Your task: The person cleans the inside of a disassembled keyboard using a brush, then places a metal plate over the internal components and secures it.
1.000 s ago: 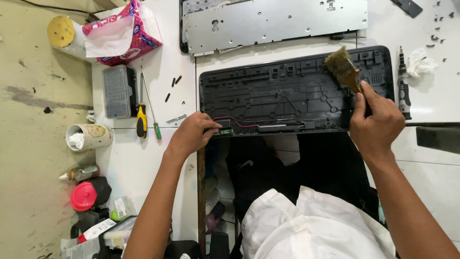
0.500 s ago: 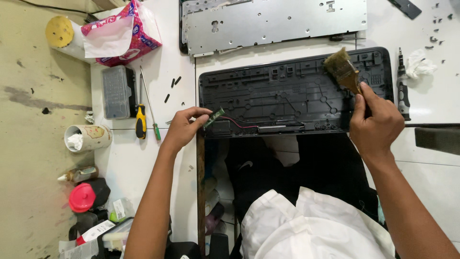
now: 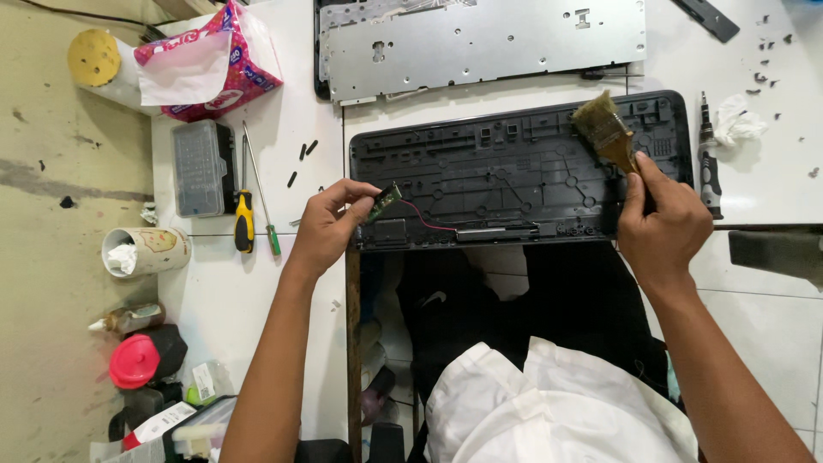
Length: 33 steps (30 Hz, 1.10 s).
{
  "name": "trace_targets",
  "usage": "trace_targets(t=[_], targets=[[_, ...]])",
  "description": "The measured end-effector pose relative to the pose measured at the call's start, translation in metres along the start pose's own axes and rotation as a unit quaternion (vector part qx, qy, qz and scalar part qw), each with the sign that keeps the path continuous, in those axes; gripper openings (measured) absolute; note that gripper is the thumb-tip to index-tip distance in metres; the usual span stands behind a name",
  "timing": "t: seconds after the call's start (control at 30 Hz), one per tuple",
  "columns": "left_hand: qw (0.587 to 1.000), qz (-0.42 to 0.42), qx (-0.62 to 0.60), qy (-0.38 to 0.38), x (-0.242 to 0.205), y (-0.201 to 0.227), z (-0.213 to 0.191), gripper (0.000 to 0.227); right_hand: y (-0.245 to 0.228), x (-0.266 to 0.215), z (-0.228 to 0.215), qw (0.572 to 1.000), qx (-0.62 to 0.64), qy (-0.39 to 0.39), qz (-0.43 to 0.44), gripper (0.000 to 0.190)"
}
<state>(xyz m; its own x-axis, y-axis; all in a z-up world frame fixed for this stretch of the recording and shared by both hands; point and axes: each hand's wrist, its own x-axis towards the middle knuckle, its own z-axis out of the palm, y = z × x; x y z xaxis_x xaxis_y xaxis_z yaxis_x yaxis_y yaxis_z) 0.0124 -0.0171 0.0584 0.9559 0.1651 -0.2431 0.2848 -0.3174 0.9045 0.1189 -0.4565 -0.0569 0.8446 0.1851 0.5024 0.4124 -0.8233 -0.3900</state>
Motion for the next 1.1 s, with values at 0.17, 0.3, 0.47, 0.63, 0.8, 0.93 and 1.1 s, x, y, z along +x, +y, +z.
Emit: trace_targets(t=[0.17, 0.3, 0.47, 0.63, 0.8, 0.93, 1.1], targets=[[0.999, 0.01, 0.043, -0.013, -0.002, -0.009, -0.006, 0.015, -0.003, 0.003, -0.002, 1.0, 0.008, 0.0, 0.0, 0.028], [0.996, -0.045, 0.076, -0.028, -0.007, -0.017, -0.018, 0.016, 0.001, 0.0, 0.0, 1.0, 0.009, 0.002, 0.0, 0.027], [0.987, -0.089, 0.129, -0.029, -0.011, -0.026, -0.021, 0.018, 0.001, 0.001, 0.001, 1.0, 0.002, 0.004, -0.004, 0.027], [0.984, -0.104, 0.141, -0.021, -0.007, -0.033, -0.019, 0.017, -0.001, 0.002, -0.001, 1.0, 0.0, -0.004, -0.001, 0.029], [0.975, -0.143, 0.17, -0.021, -0.005, -0.035, -0.021, 0.019, -0.001, 0.001, 0.0, 1.0, -0.006, 0.0, -0.007, 0.028], [0.974, -0.135, 0.178, -0.024, -0.006, -0.041, -0.023, 0.019, 0.0, 0.002, -0.001, 1.0, -0.002, 0.001, -0.013, 0.028], [0.975, -0.128, 0.178, -0.019, -0.007, -0.046, -0.02, 0.019, -0.002, 0.002, -0.002, 1.0, -0.004, -0.001, -0.011, 0.028]])
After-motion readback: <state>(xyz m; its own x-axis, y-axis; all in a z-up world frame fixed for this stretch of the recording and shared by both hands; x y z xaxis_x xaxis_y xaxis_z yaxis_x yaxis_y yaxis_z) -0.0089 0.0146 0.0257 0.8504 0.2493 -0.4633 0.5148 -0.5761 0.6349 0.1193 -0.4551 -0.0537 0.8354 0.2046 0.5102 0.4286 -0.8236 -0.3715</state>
